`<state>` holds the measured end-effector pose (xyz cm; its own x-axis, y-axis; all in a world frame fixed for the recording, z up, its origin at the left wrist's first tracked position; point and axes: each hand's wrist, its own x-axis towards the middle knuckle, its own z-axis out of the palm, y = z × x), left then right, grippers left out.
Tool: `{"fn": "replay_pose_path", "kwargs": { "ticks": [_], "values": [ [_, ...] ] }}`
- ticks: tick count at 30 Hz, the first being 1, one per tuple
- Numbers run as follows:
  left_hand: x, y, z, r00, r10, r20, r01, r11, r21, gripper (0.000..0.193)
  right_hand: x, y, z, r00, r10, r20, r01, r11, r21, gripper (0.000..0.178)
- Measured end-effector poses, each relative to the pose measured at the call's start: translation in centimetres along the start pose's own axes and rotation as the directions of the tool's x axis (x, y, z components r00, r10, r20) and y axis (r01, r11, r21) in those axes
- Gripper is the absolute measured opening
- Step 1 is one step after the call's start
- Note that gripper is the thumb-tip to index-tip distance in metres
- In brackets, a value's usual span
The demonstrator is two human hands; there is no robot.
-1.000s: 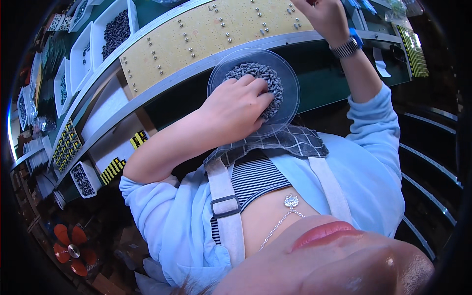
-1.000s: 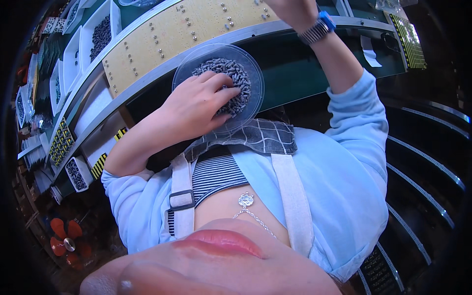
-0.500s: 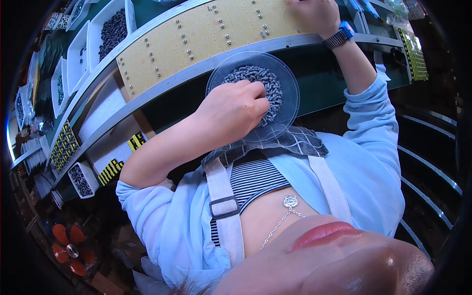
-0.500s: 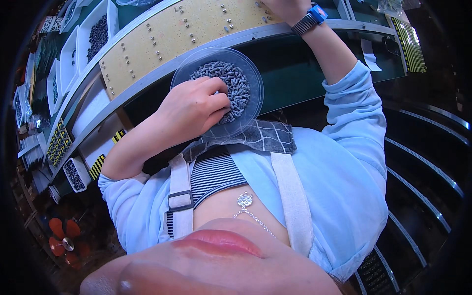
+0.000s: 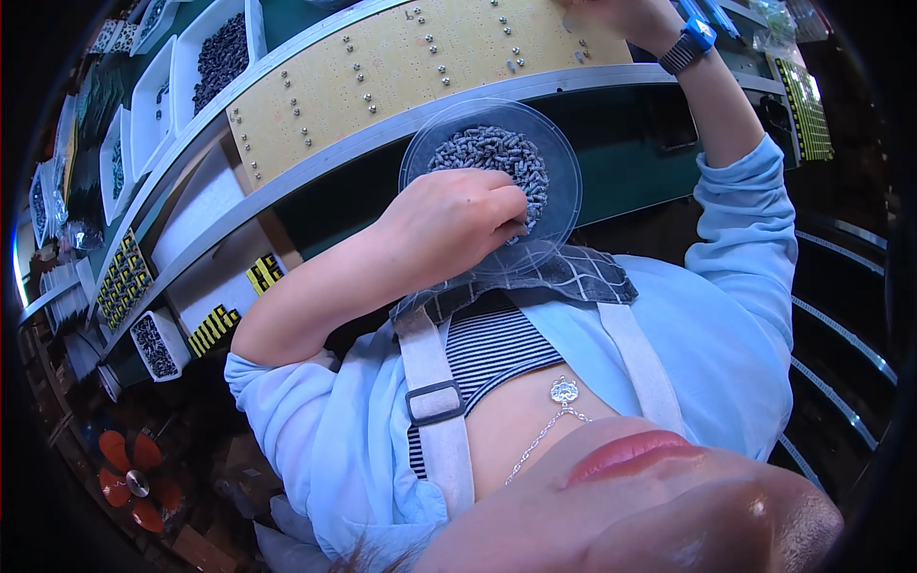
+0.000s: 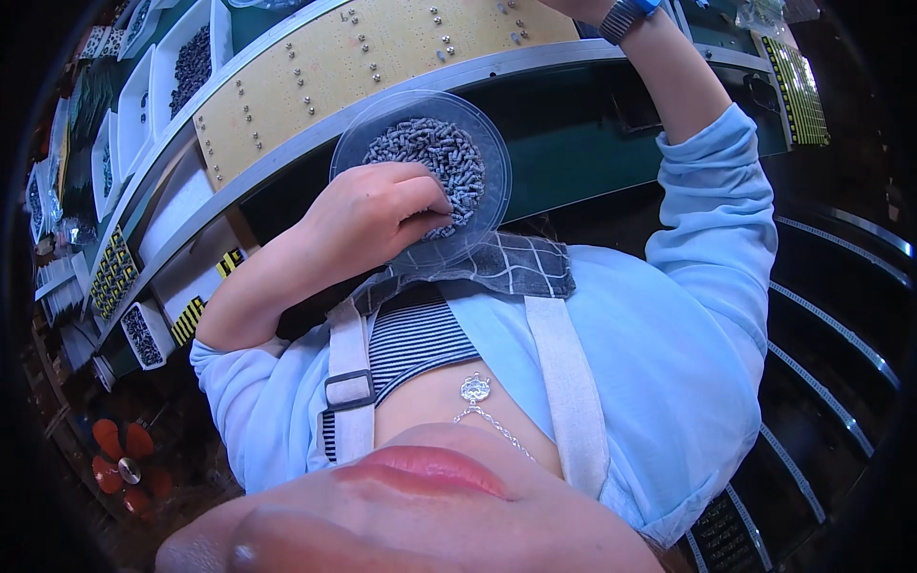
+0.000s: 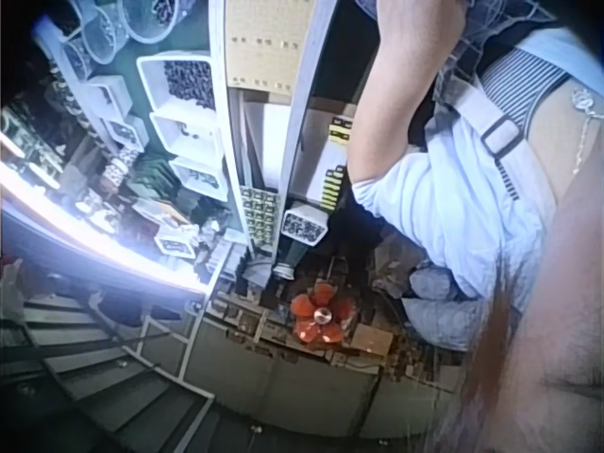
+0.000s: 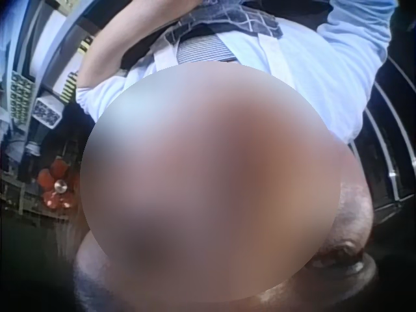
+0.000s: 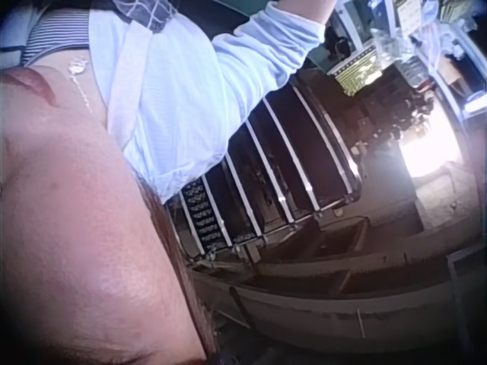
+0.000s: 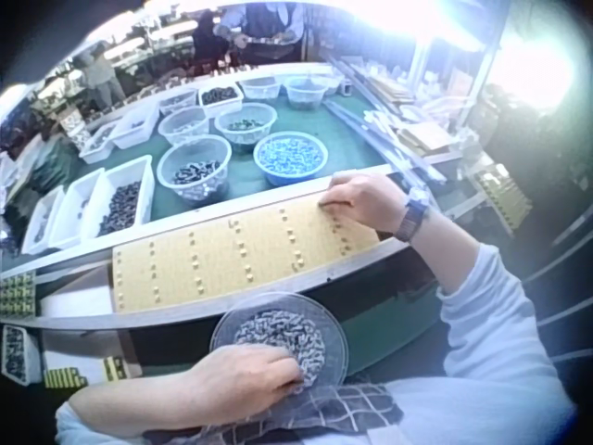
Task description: The person is manually placing small electronic components into a template or PCB at an assembly station.
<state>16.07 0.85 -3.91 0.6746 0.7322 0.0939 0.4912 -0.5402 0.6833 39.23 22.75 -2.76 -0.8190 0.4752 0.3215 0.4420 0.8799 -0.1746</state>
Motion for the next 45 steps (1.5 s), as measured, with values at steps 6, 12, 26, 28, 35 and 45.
{"fn": "replay_pose_path", "kwargs": {
  "ticks": [6, 12, 26, 28, 35, 45],
  "values": [
    [0.0, 0.2, -0.2, 0.999, -0.045, -0.014, 0.044, 0.998, -0.033, 0.010, 0.4, 1.0, -0.3, 0.994, -0.068, 0.082, 0.062, 0.995, 0.073, 0.012],
    [0.2, 0.3, -0.2, 0.999, -0.020, -0.040, 0.020, 1.000, -0.013, 0.009, 0.8, 1.2, -0.3, 0.984, -0.117, 0.137, 0.111, 0.993, 0.049, 0.014],
    [3.1, -3.2, -6.1, 0.894, -0.163, -0.417, 0.144, 0.987, -0.077, 0.014, -2.7, -8.1, 0.6, 0.973, -0.223, 0.056, 0.203, 0.946, 0.252, 0.014],
    [5.7, -4.6, -7.3, 0.821, -0.310, -0.479, 0.247, 0.950, -0.190, 0.019, -3.4, -13.6, 0.4, 0.908, -0.357, 0.218, 0.306, 0.922, 0.237, 0.017],
    [9.1, -8.7, -7.5, 0.820, -0.359, -0.445, 0.367, 0.927, -0.073, 0.021, -3.3, -16.0, 3.5, 0.853, -0.333, 0.403, 0.168, 0.905, 0.391, 0.019],
    [9.8, -8.2, -7.0, 0.841, -0.277, -0.465, 0.370, 0.921, 0.120, 0.017, -3.7, -15.6, 3.8, 0.895, -0.290, 0.338, 0.062, 0.832, 0.551, 0.014]
  ]
}}
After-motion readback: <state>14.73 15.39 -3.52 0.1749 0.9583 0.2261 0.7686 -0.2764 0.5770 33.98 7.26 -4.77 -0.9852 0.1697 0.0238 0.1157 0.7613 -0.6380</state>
